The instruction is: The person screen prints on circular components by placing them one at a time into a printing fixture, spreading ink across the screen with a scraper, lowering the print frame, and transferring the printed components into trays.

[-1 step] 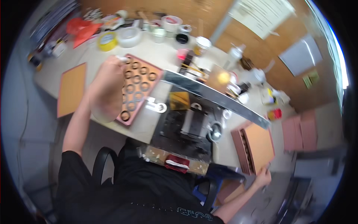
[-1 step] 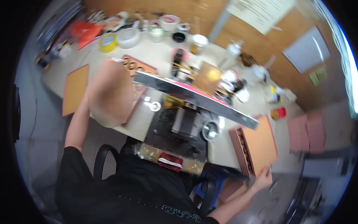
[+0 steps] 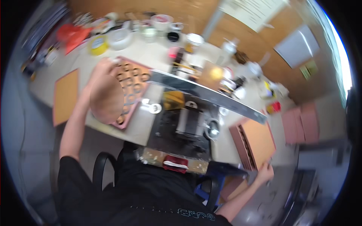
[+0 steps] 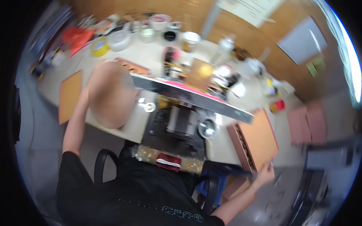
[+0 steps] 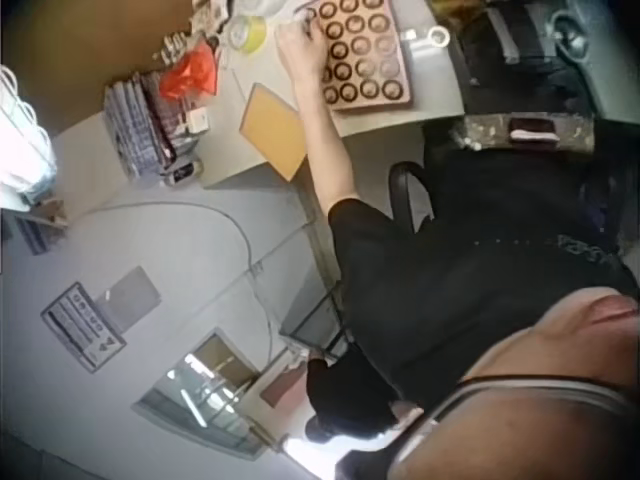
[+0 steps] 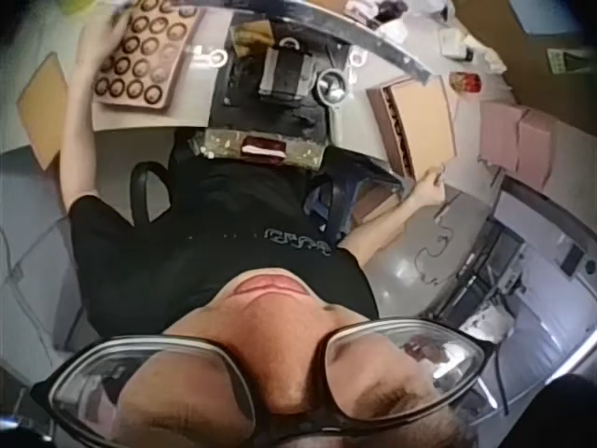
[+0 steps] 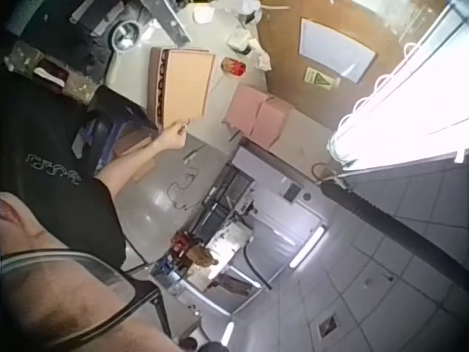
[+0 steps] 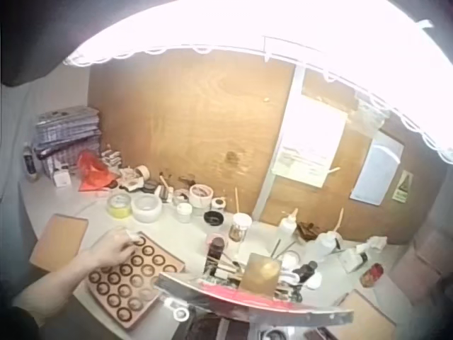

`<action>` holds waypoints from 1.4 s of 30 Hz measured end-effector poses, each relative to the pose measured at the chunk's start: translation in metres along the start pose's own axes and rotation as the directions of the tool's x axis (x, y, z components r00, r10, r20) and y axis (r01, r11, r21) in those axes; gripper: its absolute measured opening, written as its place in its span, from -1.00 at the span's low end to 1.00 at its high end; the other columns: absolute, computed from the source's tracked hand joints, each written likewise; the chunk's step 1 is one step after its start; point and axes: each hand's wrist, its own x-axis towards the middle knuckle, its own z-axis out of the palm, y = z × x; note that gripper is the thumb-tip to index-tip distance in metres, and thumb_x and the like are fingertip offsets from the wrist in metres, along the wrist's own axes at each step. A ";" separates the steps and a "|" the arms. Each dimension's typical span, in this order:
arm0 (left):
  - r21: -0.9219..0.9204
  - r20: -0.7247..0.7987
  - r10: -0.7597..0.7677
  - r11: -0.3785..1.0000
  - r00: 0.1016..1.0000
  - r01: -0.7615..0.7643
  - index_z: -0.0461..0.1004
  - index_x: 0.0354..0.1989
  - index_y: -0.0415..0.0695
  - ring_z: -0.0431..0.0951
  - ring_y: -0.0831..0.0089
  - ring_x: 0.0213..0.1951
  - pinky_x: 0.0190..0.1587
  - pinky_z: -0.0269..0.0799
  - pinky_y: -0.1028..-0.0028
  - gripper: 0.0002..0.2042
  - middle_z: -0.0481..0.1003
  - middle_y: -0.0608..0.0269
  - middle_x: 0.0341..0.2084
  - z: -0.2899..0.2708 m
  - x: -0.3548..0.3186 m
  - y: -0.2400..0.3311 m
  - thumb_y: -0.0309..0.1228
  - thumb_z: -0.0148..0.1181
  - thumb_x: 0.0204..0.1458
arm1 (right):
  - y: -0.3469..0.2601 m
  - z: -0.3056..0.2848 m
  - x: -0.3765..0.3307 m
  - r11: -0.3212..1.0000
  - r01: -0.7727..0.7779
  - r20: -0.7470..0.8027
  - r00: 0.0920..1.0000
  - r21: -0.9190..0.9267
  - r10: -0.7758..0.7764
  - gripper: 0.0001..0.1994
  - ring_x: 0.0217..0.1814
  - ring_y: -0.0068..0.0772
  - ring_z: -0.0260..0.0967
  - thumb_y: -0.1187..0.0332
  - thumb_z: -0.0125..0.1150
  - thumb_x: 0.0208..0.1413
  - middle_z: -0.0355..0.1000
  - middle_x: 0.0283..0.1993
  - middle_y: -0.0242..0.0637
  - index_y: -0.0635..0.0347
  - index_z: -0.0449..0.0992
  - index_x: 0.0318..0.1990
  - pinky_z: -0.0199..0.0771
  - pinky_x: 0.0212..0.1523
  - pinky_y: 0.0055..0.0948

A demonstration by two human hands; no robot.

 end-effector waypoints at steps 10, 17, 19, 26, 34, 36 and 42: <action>-0.017 0.154 0.077 0.997 0.985 -0.076 0.61 0.01 -0.33 0.61 0.11 -0.08 0.06 0.51 0.29 -0.72 0.64 0.00 -0.11 0.019 0.025 -0.056 -0.59 0.30 0.11 | -0.032 0.009 -0.018 0.985 -0.091 -0.050 0.994 0.144 0.099 -0.65 -0.55 -0.51 0.15 0.25 0.38 0.24 0.38 -0.62 -0.39 0.42 0.60 -0.43 0.28 -0.46 -0.43; 0.000 0.075 0.045 0.999 0.996 -0.045 0.60 0.07 -0.29 0.61 0.18 -0.06 0.10 0.48 0.35 -0.72 0.62 0.09 -0.10 0.020 0.025 -0.060 -0.60 0.26 0.16 | -0.038 0.010 -0.021 0.958 -0.113 -0.036 0.991 0.262 0.126 -0.69 -0.54 -0.55 0.15 0.31 0.41 0.19 0.37 -0.61 -0.43 0.39 0.57 -0.48 0.26 -0.44 -0.50; 0.032 0.009 0.066 0.997 0.998 -0.066 0.60 0.08 -0.28 0.60 0.20 -0.05 0.10 0.48 0.36 -0.71 0.61 0.11 -0.10 0.017 0.024 -0.057 -0.64 0.24 0.17 | -0.041 0.008 -0.021 0.959 -0.136 -0.016 0.989 0.249 0.145 -0.73 -0.52 -0.56 0.19 0.35 0.42 0.16 0.43 -0.59 -0.42 0.41 0.61 -0.46 0.29 -0.42 -0.54; 0.011 -0.153 -0.026 1.000 0.988 0.028 0.59 0.12 -0.28 0.60 0.27 -0.04 0.10 0.46 0.39 -0.73 0.60 0.14 -0.07 -0.014 0.013 0.005 -0.61 0.19 0.27 | -0.035 0.008 -0.023 0.984 -0.079 -0.018 0.996 0.160 0.083 -0.61 -0.56 -0.56 0.07 0.29 0.42 0.20 0.25 -0.64 -0.50 0.33 0.46 -0.57 0.19 -0.47 -0.49; -0.309 -0.140 -0.218 0.936 0.966 0.167 0.60 0.17 -0.27 0.62 0.50 -0.17 -0.08 0.52 0.57 -0.75 0.66 0.19 0.00 -0.007 -0.070 0.114 -0.51 0.21 0.38 | -0.056 0.011 -0.025 0.985 -0.093 -0.055 0.993 0.143 0.102 -0.62 -0.56 -0.54 0.09 0.23 0.42 0.22 0.30 -0.62 -0.48 0.35 0.52 -0.51 0.22 -0.49 -0.47; -0.458 0.022 -0.315 0.840 0.949 0.289 0.62 0.12 -0.27 0.62 0.49 -0.17 -0.03 0.55 0.53 -0.77 0.66 0.18 0.00 0.016 -0.086 0.129 -0.61 0.23 0.32 | -0.049 0.012 -0.033 0.999 0.050 -0.170 0.984 0.014 -0.047 -0.71 -0.53 -0.53 0.19 0.29 0.39 0.26 0.44 -0.54 -0.44 0.38 0.61 -0.39 0.29 -0.46 -0.44; -0.550 -0.044 0.097 0.828 0.994 -0.105 0.63 -0.03 -0.14 0.62 0.20 -0.09 -0.01 0.53 0.33 -0.69 0.61 0.18 -0.01 0.081 -0.037 0.239 -0.68 0.36 0.04 | -0.134 0.005 -0.099 0.953 0.029 -0.109 0.994 0.302 0.004 -0.75 -0.43 -0.53 0.42 0.31 0.33 0.34 0.67 -0.38 -0.26 0.39 0.72 -0.18 0.45 -0.38 -0.53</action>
